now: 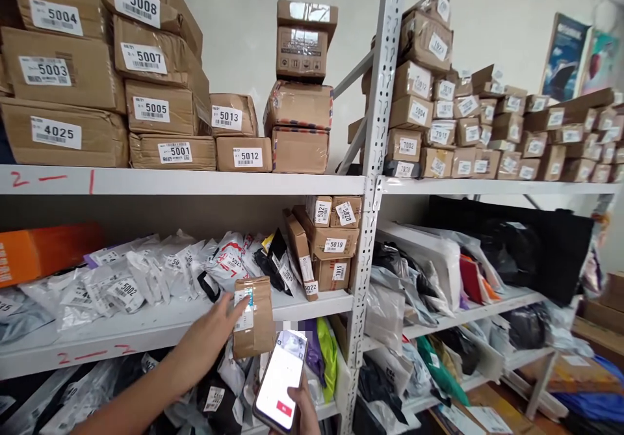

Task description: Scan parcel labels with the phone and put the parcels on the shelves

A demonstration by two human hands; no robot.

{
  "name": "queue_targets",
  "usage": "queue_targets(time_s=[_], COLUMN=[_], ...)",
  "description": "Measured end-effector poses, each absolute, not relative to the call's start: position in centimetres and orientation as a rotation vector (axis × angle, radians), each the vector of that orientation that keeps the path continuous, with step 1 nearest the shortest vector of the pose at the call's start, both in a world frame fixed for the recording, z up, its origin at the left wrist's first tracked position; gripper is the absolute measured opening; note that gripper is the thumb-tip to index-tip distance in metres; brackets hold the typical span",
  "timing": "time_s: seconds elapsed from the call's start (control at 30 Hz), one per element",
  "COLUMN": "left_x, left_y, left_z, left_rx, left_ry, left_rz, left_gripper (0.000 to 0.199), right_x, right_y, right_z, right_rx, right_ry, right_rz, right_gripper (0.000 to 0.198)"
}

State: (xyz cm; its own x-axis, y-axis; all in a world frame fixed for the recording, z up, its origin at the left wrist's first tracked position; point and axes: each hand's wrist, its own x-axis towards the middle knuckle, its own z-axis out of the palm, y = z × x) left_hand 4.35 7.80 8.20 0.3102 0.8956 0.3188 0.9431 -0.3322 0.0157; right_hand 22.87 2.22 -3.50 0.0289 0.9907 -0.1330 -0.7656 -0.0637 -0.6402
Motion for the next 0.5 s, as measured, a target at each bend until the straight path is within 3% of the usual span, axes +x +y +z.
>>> queue_targets(time_s=[0.07,0.17,0.23,0.33,0.43,0.5], left_x=[3.9,4.0,4.2,4.3,3.8,3.3], left_y=[9.8,13.1,14.4,14.6,13.7,13.3], left_z=[10.4,13.0,14.1,14.3,13.0,11.7], left_rx=[-2.393,-2.625,-2.704,-2.71,-2.725,-2.769], left_ry=[-1.321,-0.646,-0.441,-0.57,-0.988,-1.164], left_rz=[-0.421,-0.328,-0.175,-0.11,-0.262,-0.385], left_gripper=[0.05,0.047,0.042,0.041,0.056,0.055], right_x=[22.9,23.0,23.2,24.2,26.2,27.6], right_y=[2.4,2.0,1.5,0.3,-1.4,-2.4], right_z=[-3.8,-4.2,-4.3,-4.1,-3.8,-3.8], right_rx=[-0.65,-0.654,-0.627,-0.599,-0.629,-0.657], right_ry=[-0.451,-0.493,-0.488,-0.412,-0.316,-0.297], right_rz=[1.567,1.654,1.679,1.607,1.521,1.508], right_gripper=[0.077,0.078,0.08,0.081,0.079,0.078])
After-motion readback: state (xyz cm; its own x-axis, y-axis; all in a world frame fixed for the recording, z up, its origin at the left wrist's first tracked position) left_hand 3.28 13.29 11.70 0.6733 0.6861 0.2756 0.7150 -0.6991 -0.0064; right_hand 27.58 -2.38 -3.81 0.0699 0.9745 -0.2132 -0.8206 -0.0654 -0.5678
